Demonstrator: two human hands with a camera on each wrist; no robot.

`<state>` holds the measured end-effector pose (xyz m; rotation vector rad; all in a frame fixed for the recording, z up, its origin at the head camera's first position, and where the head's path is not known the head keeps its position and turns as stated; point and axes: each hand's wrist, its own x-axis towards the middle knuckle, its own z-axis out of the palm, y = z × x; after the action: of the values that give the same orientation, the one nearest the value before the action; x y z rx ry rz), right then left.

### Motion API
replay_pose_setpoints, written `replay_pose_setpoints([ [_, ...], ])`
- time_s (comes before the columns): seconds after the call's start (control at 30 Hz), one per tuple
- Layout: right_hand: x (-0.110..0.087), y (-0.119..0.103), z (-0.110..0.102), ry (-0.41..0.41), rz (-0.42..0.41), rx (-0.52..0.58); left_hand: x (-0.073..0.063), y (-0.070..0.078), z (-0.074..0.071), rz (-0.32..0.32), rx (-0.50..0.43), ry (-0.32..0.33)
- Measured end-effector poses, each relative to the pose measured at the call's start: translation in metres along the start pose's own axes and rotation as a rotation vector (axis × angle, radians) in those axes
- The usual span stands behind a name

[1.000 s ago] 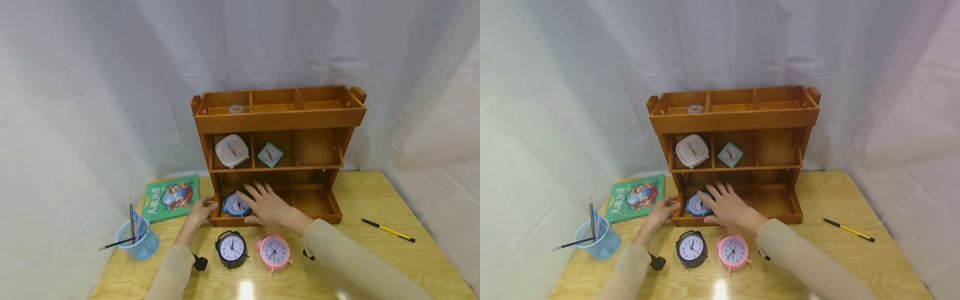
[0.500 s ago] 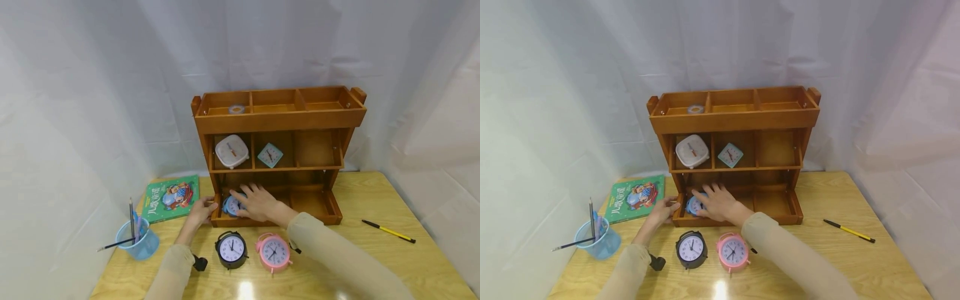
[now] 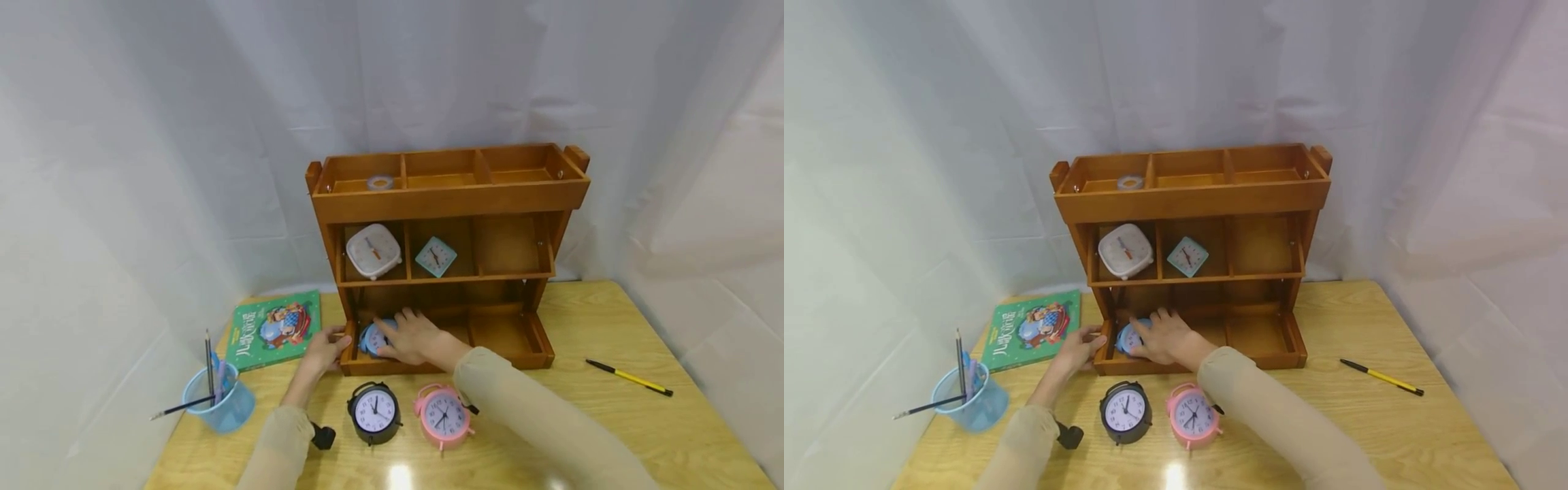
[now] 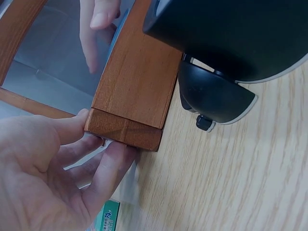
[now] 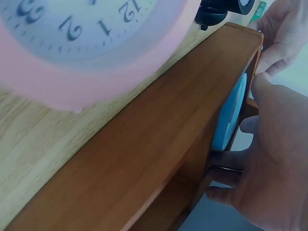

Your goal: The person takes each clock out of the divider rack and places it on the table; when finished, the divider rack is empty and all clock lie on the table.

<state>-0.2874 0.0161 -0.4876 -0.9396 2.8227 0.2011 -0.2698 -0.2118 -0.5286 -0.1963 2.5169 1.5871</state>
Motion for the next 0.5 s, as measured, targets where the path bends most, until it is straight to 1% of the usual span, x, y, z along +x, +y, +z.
replay_pose_setpoints([
  [0.13, 0.0032, -0.0003, 0.0012, 0.007, -0.009, -0.006, -0.0001, 0.0012, 0.0011, -0.010, -0.020, 0.009],
  [0.33, 0.0072, -0.0002, 0.0025, -0.004, -0.009, 0.015, -0.0013, 0.0030, 0.0026, 0.000, -0.026, 0.014],
  [0.4, 0.0082, 0.0000, 0.0024, -0.010, -0.007, 0.037, -0.0017, 0.0029, 0.0027, 0.000, -0.028, 0.013],
  [0.5, 0.0095, -0.0001, 0.0026, -0.004, 0.000, 0.098, -0.0024, 0.0024, 0.0023, 0.002, -0.027, 0.008],
])
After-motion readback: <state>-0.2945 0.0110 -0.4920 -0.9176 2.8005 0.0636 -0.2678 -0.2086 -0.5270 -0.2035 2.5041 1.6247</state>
